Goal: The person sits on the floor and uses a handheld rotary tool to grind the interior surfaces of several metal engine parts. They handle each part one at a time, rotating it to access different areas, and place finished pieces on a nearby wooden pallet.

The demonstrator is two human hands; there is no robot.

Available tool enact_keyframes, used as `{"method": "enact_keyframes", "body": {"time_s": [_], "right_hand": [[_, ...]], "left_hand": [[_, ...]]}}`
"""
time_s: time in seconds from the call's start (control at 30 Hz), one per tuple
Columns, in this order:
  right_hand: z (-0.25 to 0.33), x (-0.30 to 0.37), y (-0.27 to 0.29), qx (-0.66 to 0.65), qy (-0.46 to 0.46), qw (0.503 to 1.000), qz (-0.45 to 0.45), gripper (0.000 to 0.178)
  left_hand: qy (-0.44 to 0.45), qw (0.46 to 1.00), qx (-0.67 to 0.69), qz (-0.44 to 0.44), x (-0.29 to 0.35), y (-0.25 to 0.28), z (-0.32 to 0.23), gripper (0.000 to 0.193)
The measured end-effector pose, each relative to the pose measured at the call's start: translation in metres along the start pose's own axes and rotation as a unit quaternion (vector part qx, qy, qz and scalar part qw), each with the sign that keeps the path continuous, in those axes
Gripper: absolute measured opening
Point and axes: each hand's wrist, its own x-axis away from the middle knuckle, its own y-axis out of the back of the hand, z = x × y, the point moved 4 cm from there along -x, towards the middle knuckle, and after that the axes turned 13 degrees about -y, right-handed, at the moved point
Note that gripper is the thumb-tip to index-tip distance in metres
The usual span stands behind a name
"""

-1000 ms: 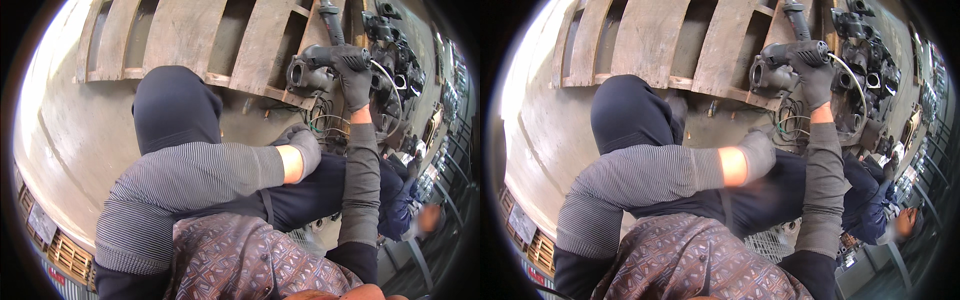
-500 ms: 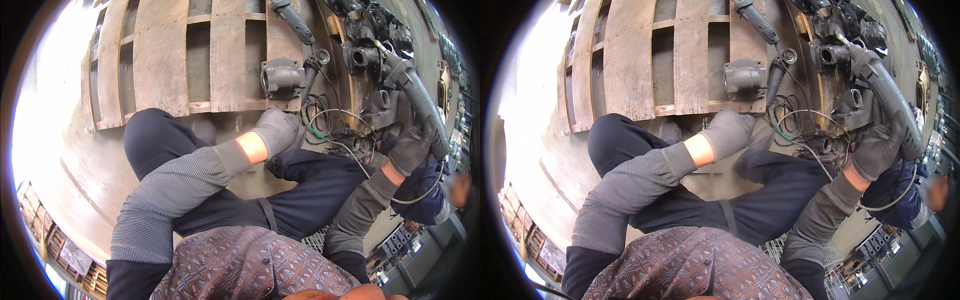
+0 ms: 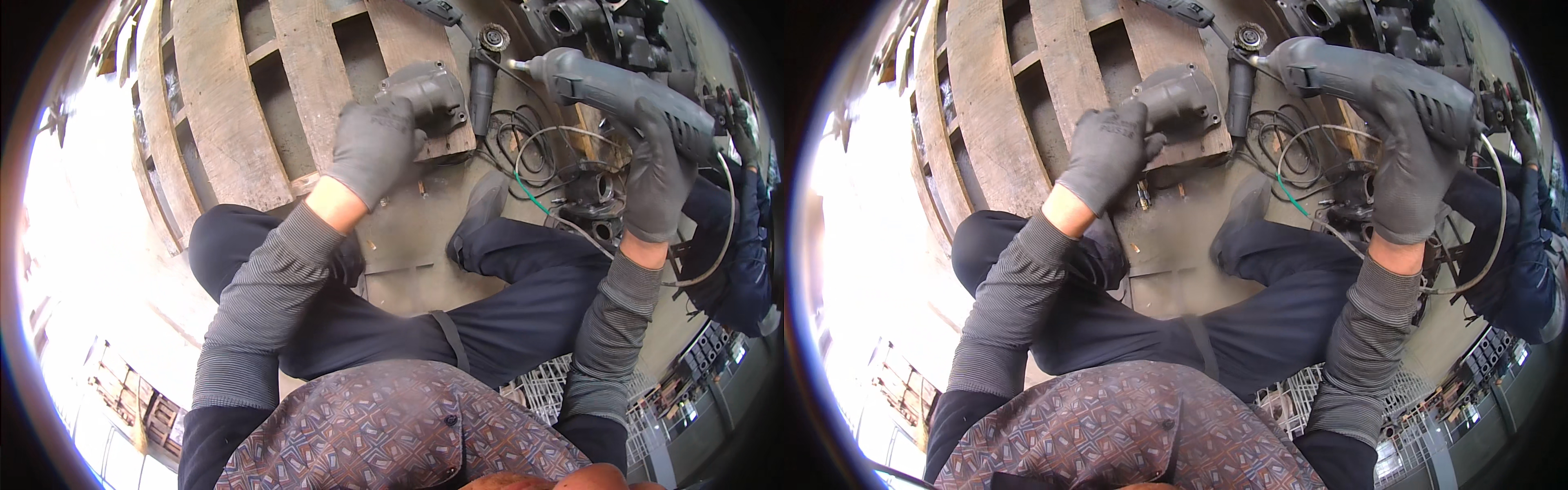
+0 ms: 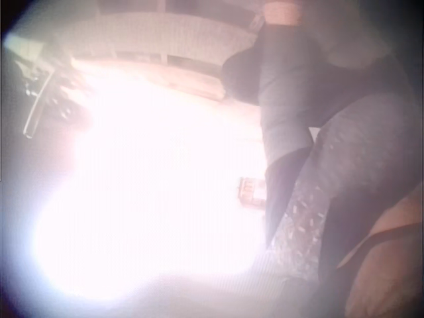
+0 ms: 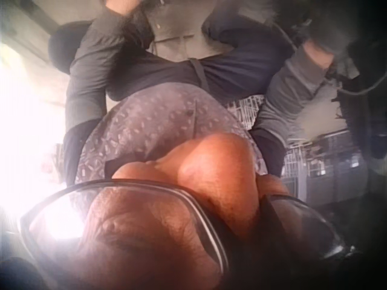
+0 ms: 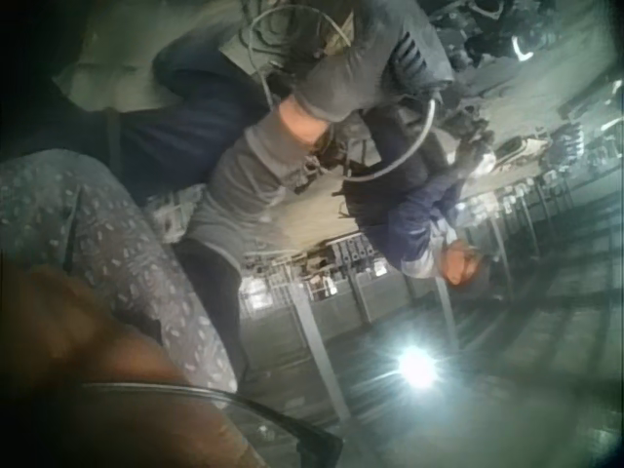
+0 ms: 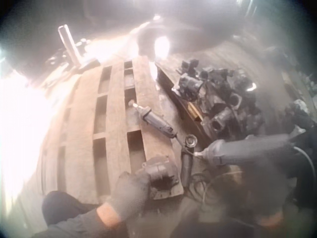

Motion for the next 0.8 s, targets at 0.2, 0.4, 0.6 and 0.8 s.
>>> {"method": "enact_keyframes", "body": {"time_s": [0.2, 0.4, 0.6, 0.8], "right_hand": [[0.000, 0.007, -0.013, 0.023, -0.076, 0.996, 0.027, 0.035], [-0.022, 0.015, -0.026, 0.041, -0.112, 0.990, 0.081, 0.037], [-0.057, 0.022, -0.054, 0.064, -0.107, 0.985, 0.121, 0.043], [-0.076, 0.021, -0.064, 0.092, -0.135, 0.976, 0.143, 0.054]], "left_hand": [[0.040, 0.996, -0.071, 0.023, -0.010, 0.003, 0.013, 0.046], [-0.004, 0.995, -0.093, -0.032, -0.018, -0.023, 0.021, 0.069], [0.006, 0.999, 0.003, -0.046, -0.021, -0.052, 0.035, 0.072], [0.001, 0.996, 0.041, -0.078, -0.020, -0.059, 0.039, 0.065]]}}
